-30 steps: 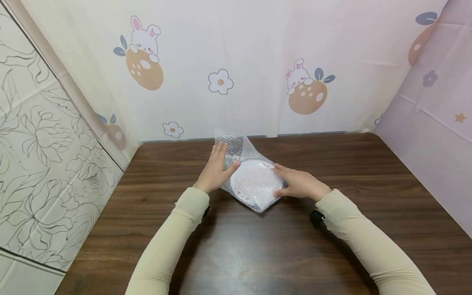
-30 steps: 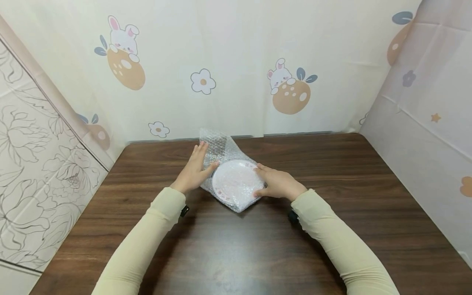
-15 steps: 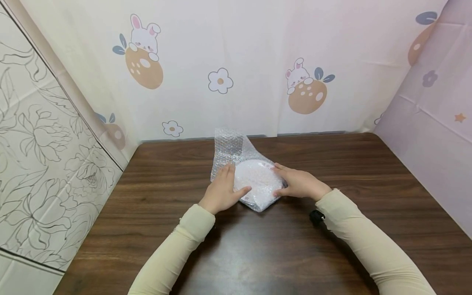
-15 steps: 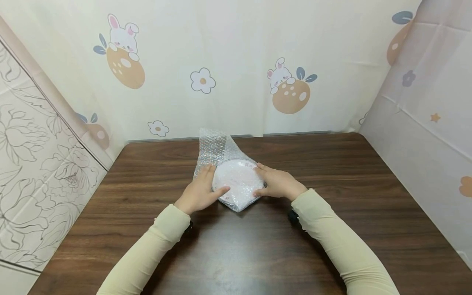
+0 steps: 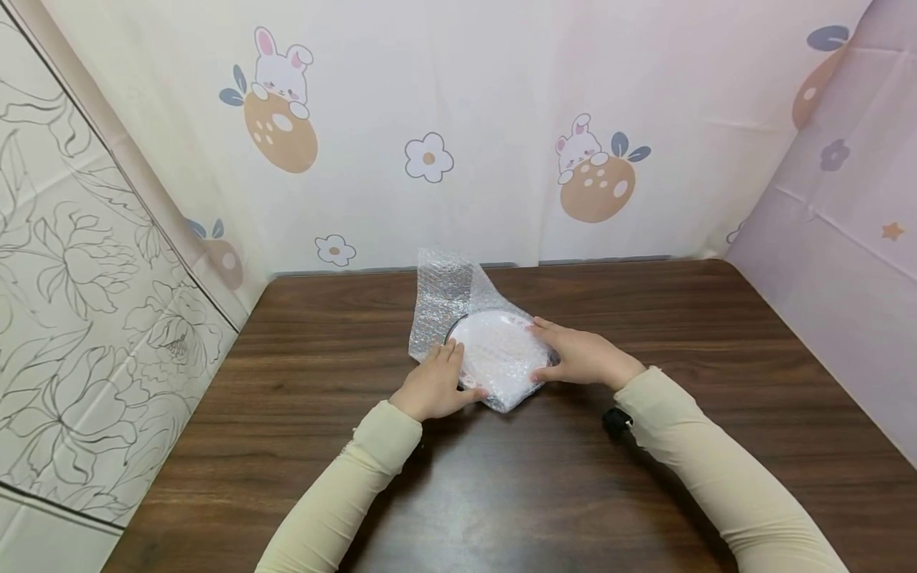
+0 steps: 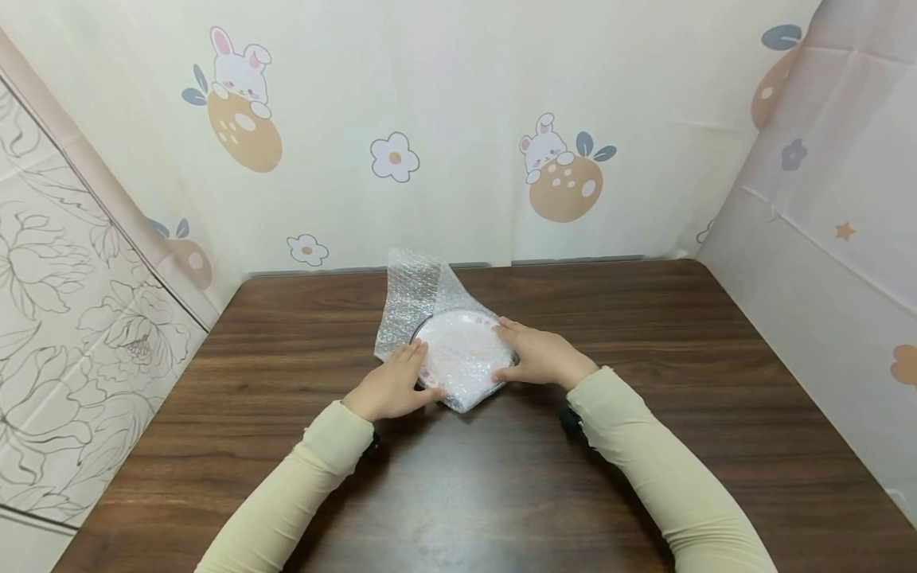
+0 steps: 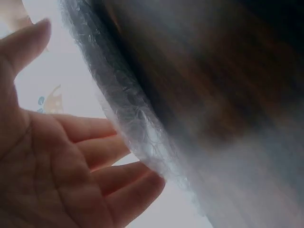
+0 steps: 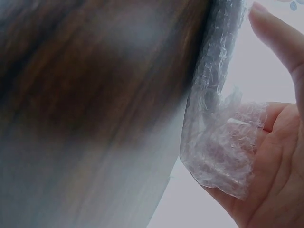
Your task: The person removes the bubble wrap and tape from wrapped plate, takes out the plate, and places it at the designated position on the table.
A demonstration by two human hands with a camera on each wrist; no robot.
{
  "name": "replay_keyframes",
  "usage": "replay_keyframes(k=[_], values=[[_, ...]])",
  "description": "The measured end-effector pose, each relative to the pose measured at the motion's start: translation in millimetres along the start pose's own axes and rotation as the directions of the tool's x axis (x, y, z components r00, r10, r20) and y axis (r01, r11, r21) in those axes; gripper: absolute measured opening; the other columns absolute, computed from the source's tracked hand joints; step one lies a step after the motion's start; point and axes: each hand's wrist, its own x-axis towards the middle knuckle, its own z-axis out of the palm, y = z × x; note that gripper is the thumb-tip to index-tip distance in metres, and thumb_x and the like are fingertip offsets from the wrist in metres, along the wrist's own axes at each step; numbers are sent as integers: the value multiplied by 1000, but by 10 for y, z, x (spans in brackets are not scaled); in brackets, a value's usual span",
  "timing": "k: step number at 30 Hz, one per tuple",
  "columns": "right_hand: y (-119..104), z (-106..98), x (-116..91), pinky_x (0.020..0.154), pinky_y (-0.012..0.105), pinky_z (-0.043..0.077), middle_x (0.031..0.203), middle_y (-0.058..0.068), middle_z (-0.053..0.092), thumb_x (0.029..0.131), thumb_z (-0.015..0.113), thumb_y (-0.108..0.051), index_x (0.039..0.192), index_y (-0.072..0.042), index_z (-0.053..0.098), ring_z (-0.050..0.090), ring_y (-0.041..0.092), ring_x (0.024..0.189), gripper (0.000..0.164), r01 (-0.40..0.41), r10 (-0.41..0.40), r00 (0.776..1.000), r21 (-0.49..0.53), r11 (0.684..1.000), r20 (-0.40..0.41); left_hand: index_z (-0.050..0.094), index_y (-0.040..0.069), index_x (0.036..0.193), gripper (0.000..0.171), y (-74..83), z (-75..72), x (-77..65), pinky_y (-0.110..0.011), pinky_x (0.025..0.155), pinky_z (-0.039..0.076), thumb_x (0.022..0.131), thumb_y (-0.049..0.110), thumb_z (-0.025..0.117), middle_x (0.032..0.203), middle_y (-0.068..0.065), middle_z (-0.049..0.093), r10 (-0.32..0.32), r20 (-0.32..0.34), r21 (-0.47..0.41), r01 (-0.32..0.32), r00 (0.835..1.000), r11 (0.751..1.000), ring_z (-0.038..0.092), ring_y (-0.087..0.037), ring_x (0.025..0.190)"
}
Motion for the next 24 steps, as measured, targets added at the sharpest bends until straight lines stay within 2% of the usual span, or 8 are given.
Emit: replay_keyframes(k=[3, 7, 17, 24], values=[[2, -9, -2, 106, 54, 41, 160, 20, 27, 86, 70, -50, 152, -2, 33, 43, 38, 138, 89, 3, -3, 1000, 9, 1000, -1, 28, -3, 152, 93, -12, -4, -1, -49, 120, 27, 91, 63, 55, 159, -22, 27, 2, 46, 4, -3, 999, 1000, 24, -44, 147], [1, -18, -3, 107, 54, 41, 159, 20, 28, 85, 71, -50, 151, -1, 34, 43, 38, 138, 90, 10, -10, 1000, 7, 1000, -7, 28, 0, 153, 92, -20, -4, 3, -50, 119, 29, 91, 64, 53, 160, -19, 26, 0, 65, 15, -1, 998, 1000, 22, -42, 148], [11, -28, 6, 108, 54, 40, 157, 19, 34, 83, 72, -53, 151, -3, 36, 42, 37, 140, 91, 23, -23, 999, -5, 1000, -36, 35, 1, 151, 88, -7, 1, 1, -52, 114, 35, 91, 63, 54, 158, -18, 31, -2, 49, 45, 0, 999, 999, 27, -41, 147], [20, -95, -3, 110, 53, 38, 153, 19, 41, 84, 72, -50, 148, -2, 41, 43, 36, 139, 86, 79, -78, 993, 1, 997, -92, 36, 0, 150, 87, 6, -19, -16, -51, 114, 36, 91, 62, 54, 158, -19, 32, 2, 46, 38, -4, 999, 999, 29, -42, 146]])
